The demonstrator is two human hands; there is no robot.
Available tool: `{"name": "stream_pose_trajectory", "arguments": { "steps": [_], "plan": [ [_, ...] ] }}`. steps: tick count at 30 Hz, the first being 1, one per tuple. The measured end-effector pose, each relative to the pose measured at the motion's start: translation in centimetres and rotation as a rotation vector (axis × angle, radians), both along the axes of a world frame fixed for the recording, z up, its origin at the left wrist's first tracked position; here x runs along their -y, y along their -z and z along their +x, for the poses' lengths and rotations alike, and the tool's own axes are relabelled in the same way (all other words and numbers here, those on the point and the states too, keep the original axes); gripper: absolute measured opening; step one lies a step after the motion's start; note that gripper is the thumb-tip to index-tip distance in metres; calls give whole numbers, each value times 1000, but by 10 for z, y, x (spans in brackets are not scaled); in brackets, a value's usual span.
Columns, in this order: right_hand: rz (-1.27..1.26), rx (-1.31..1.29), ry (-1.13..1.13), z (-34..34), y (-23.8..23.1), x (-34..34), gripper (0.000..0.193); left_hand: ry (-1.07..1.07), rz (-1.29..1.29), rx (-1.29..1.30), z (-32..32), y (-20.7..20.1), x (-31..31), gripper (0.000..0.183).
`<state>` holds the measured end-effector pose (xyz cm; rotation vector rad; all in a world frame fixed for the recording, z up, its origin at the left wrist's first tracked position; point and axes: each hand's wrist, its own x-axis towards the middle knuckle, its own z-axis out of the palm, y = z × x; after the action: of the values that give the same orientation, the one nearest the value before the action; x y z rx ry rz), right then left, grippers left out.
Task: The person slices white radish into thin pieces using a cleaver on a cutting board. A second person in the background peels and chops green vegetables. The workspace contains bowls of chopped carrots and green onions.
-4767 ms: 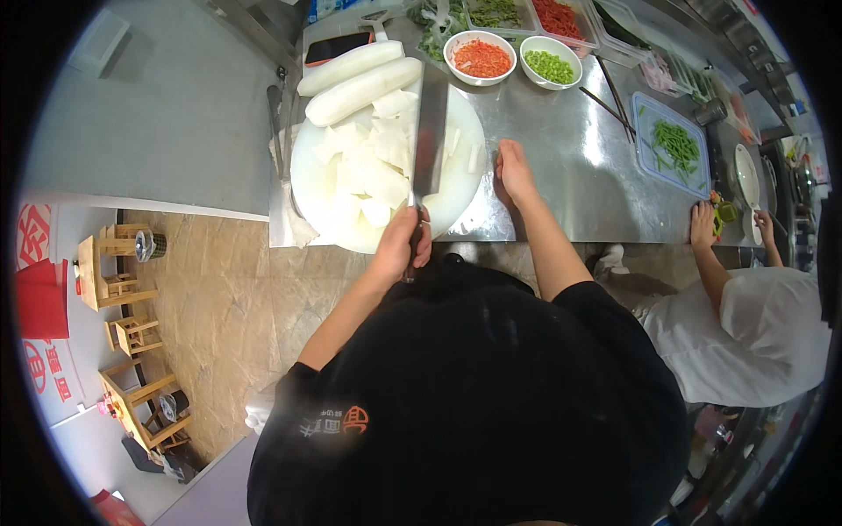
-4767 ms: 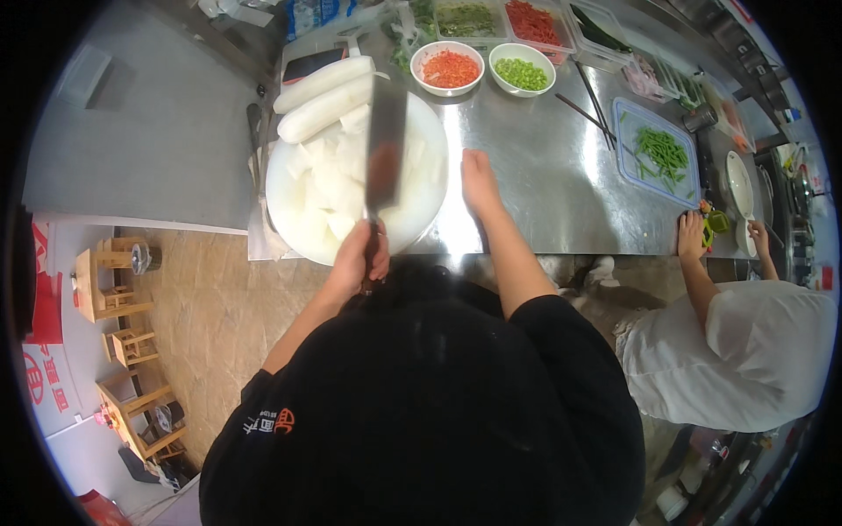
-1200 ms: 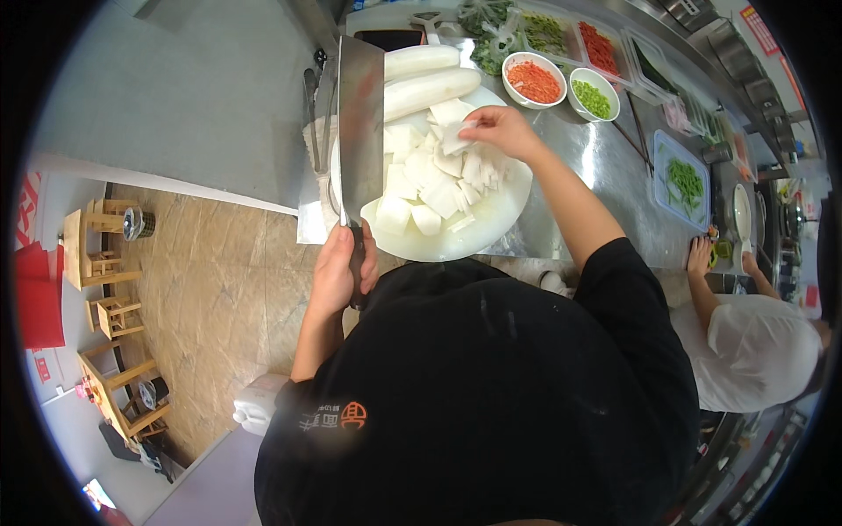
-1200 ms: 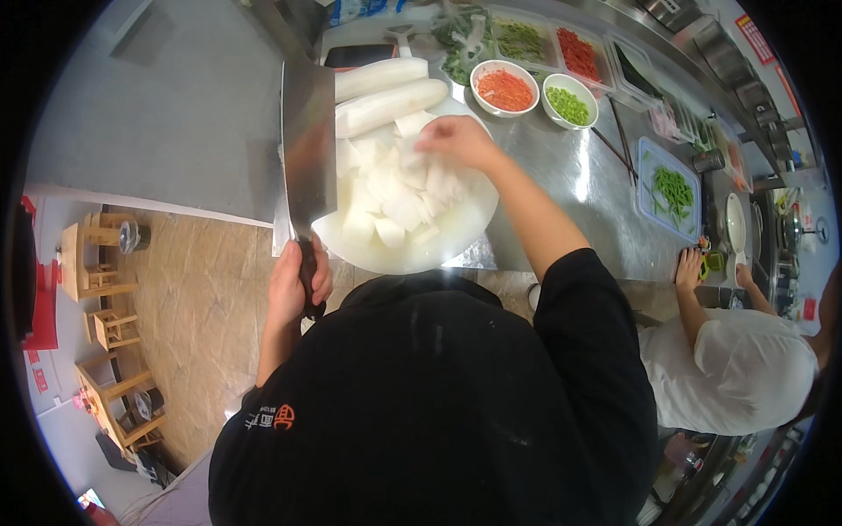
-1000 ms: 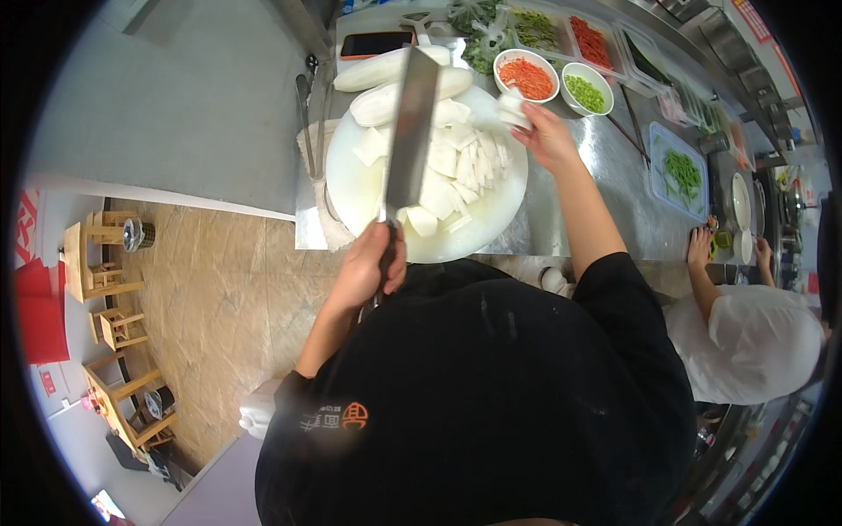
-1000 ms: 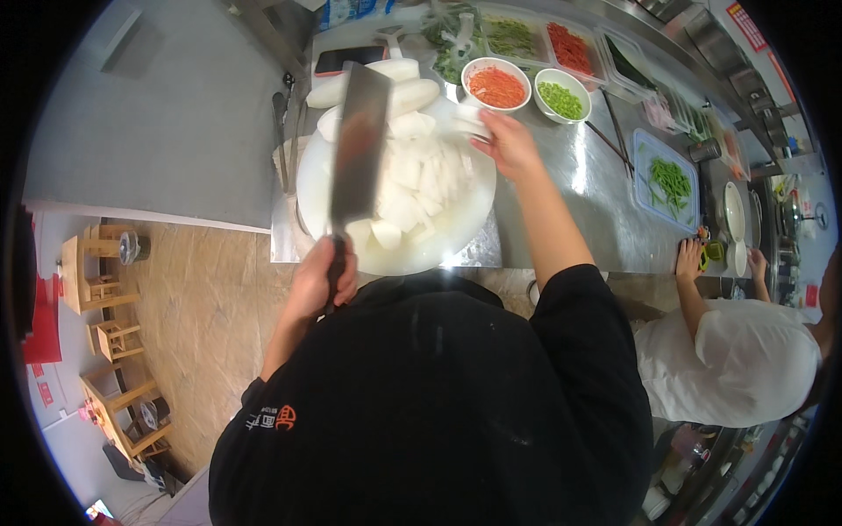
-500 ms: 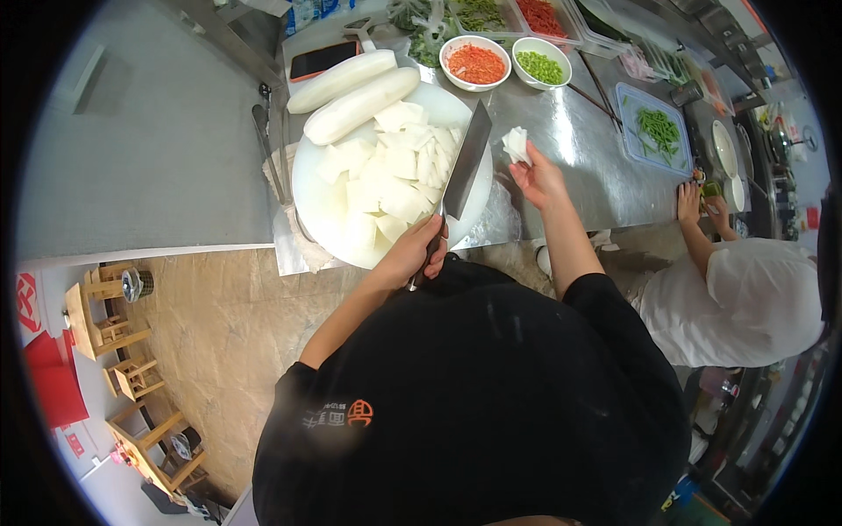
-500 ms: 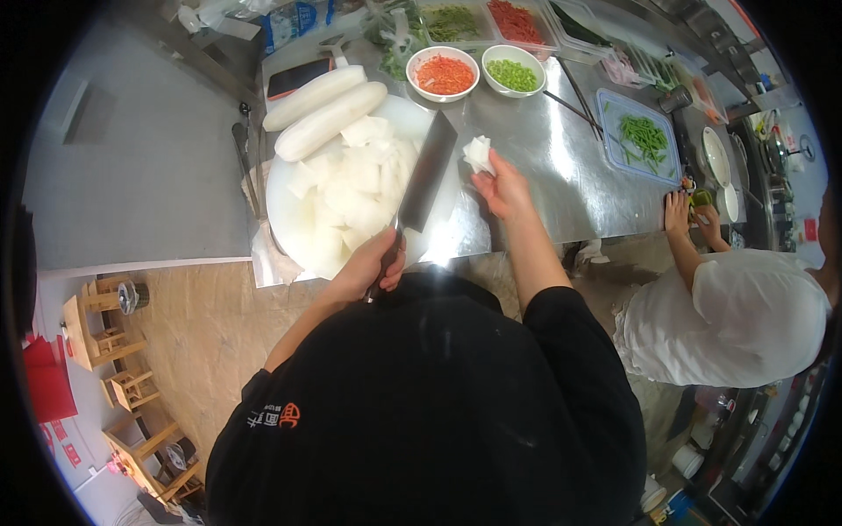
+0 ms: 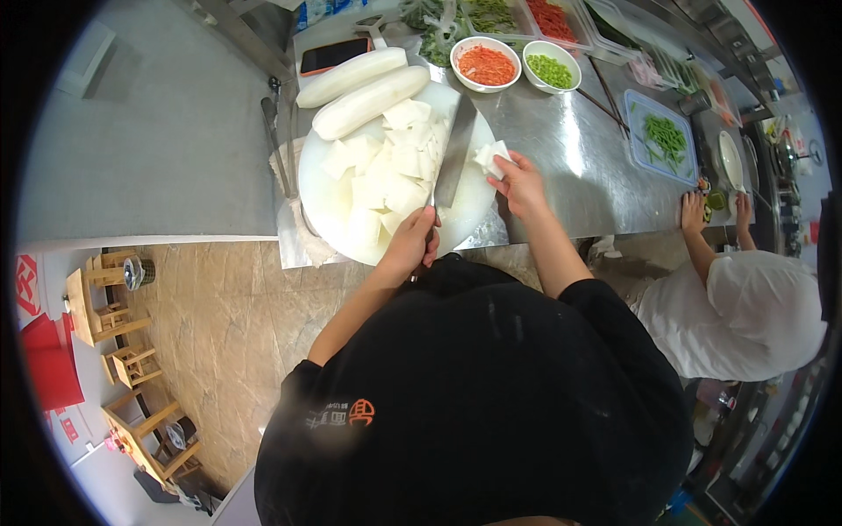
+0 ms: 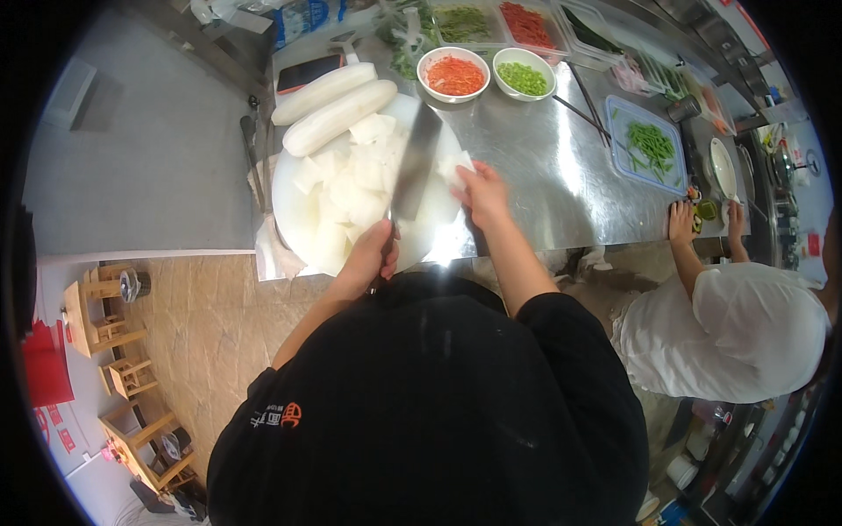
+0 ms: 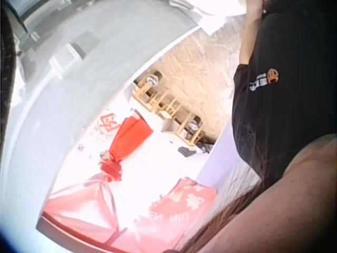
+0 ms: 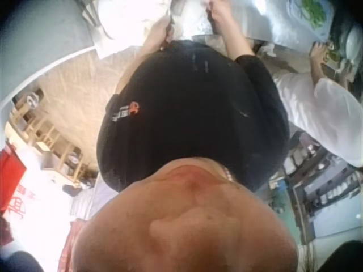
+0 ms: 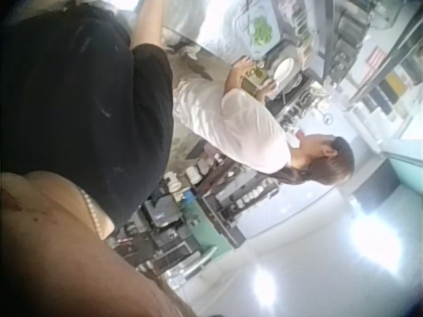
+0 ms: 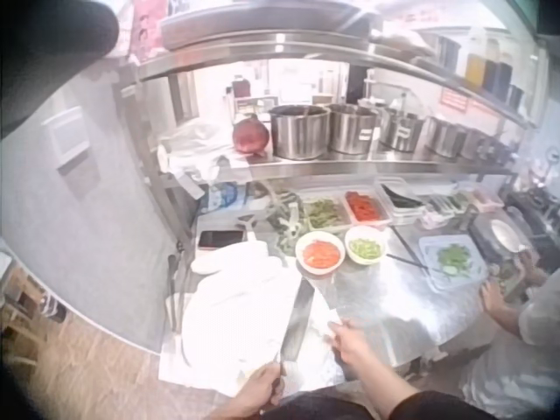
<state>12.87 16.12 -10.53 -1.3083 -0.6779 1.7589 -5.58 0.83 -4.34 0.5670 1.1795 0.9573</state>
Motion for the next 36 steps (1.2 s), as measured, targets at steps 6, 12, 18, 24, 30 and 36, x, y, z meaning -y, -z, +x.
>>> {"name": "stream_pose_trajectory", "arguments": {
  "steps": [6, 12, 18, 24, 30, 36],
  "plan": [
    [546, 880, -220, -35, -9, 19, 54, -85, 7, -19, -18, -9, -13, 38],
    [581, 1114, -445, -41, -24, 18, 60, -84, 53, 22, -27, -16, -12, 35],
    [747, 1219, -476, -32, -25, 13, 46, -64, 132, 101, -33, -40, 10, 33],
    [980, 1318, -385, -19, -3, 13, 41, -39, 114, 104, -27, -42, 35, 32],
    [1214, 1270, -401, -27, -7, 11, 37, -73, 62, 115, -20, -37, 44, 31],
    [1231, 1227, -367, -29, 0, -1, 19, -113, 67, 153, -16, -31, 50, 32]
  ]
}}
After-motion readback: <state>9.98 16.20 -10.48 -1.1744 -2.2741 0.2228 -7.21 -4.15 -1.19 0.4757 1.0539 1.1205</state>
